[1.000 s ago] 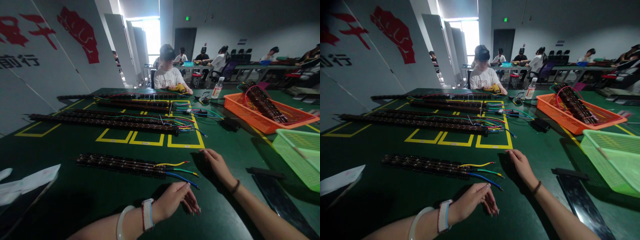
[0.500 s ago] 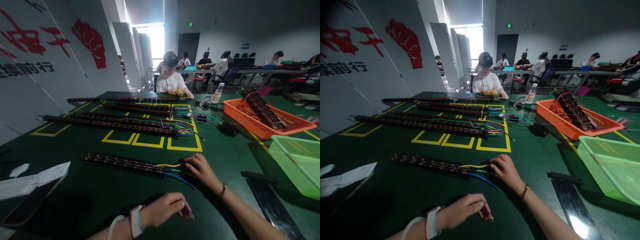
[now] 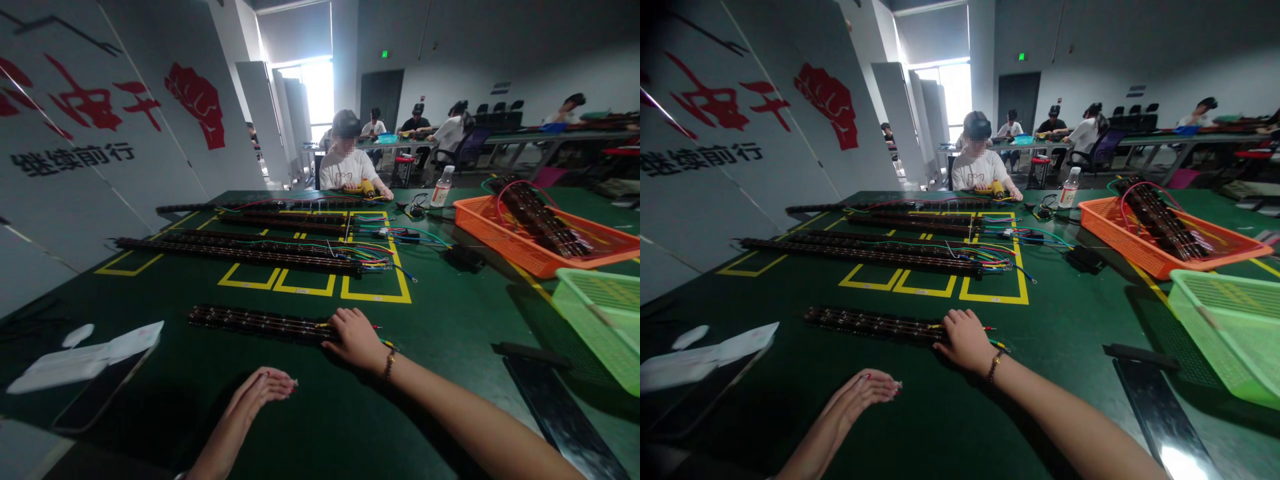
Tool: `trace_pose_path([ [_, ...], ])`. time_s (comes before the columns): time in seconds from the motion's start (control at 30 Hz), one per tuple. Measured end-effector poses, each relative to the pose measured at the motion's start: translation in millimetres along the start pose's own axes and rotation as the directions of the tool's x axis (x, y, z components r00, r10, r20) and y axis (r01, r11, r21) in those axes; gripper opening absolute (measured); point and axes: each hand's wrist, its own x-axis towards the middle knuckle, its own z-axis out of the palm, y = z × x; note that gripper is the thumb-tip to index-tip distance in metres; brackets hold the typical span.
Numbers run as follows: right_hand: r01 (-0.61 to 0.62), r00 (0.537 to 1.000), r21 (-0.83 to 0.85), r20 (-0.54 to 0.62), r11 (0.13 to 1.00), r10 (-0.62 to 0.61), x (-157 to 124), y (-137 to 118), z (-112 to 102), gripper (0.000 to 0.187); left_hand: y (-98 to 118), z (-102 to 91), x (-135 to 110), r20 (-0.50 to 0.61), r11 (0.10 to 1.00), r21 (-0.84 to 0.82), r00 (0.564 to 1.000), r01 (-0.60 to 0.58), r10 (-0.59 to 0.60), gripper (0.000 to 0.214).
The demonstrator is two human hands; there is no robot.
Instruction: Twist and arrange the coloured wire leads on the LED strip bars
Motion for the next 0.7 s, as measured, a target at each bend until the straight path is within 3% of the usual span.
trace_pose_path([
  [0.2,-0.027,0.992,-0.143,-0.129,0.989,0.008,25,43,-13,0.034,5,-15.8,-12,-0.109,1.0,0.006,0.994,-0.025,0.026,0.034],
  [0.4,-0.168,0.965,-0.169,-0.231,0.971,0.126,40,86,0,0.033,3,-18.4,-8,-0.125,0.999,0.026,0.992,-0.019,0.022,0.034],
  [0.53,-0.138,0.959,-0.15,-0.269,0.979,0.094,50,108,-2,0.047,3,-24.8,-6,-0.137,1.0,0.022,0.991,-0.001,0.004,0.037],
  [0.7,-0.33,0.933,-0.125,-0.193,0.936,0.304,84,152,-27,0.037,-3,-32.5,-8,-0.162,1.0,0.003,0.987,0.004,-0.004,0.041],
])
